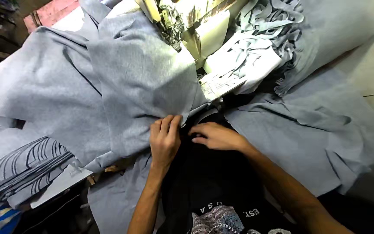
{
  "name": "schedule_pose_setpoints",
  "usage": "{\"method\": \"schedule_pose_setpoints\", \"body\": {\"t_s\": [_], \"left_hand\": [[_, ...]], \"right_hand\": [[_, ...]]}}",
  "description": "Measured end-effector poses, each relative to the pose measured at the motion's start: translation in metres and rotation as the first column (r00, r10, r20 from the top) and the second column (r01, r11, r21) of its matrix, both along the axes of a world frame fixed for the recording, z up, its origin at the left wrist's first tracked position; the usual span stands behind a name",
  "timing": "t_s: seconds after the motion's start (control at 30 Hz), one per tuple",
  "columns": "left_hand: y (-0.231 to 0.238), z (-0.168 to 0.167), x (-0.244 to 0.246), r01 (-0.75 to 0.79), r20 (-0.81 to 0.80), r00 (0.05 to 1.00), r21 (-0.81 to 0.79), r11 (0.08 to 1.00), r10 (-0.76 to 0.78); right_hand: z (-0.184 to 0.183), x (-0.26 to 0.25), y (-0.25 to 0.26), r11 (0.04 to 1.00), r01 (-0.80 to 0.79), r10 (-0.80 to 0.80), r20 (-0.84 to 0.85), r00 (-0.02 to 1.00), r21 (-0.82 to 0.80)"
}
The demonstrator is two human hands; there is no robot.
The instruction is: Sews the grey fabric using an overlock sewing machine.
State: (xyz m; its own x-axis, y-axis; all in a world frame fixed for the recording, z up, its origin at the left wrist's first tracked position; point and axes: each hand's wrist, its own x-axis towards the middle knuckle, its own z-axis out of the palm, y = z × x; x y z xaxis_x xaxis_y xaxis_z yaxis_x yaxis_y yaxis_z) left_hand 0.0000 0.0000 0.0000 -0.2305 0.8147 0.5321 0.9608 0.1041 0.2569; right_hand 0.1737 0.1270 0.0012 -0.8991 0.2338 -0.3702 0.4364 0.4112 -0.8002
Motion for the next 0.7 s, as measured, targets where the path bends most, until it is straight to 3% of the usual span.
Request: {"method": "schedule_pose_setpoints", "body": {"t_s": [0.1,0.2,0.33,0.4,0.47,0.57,0.7], "left_hand": [[-0.014,0.024,-0.002,0.043,0.030,0.999,0.061,0.997,-0.045],[-0.022,0.055,0.000,0.052,0.055,0.997,0.163,0.985,-0.062],[-0.015,0.091,0.001,0.008,0.237,0.969,0.238,0.971,-0.066],[-0.007,0.111,0.003,0.028,0.420,0.899,0.234,0.972,-0.127],[0.000,0.127,0.010,-0.001,0.471,0.879,0.157,0.988,-0.074],[0.011,0.128,0.023,-0.094,0.275,0.959,0.088,0.992,0.067],[0.022,0.105,0.036,-0.144,0.054,0.989,0.218,0.965,0.136]], "right_hand": [[0.037,0.030,0.015,0.920,0.376,-0.342,-0.245,0.907,0.108],[0.049,0.018,0.026,0.751,0.632,-0.460,-0.534,0.709,0.192],[0.049,-0.015,0.025,0.706,0.701,-0.504,-0.628,0.594,0.096],[0.051,-0.022,0.021,0.722,0.692,-0.546,-0.602,0.583,0.015],[0.052,-0.021,0.017,0.751,0.652,-0.590,-0.551,0.591,-0.104],[0.055,-0.011,0.013,0.779,0.582,-0.612,-0.488,0.623,-0.235],[0.048,-0.001,0.008,0.770,0.576,-0.624,-0.508,0.593,-0.274]]}}
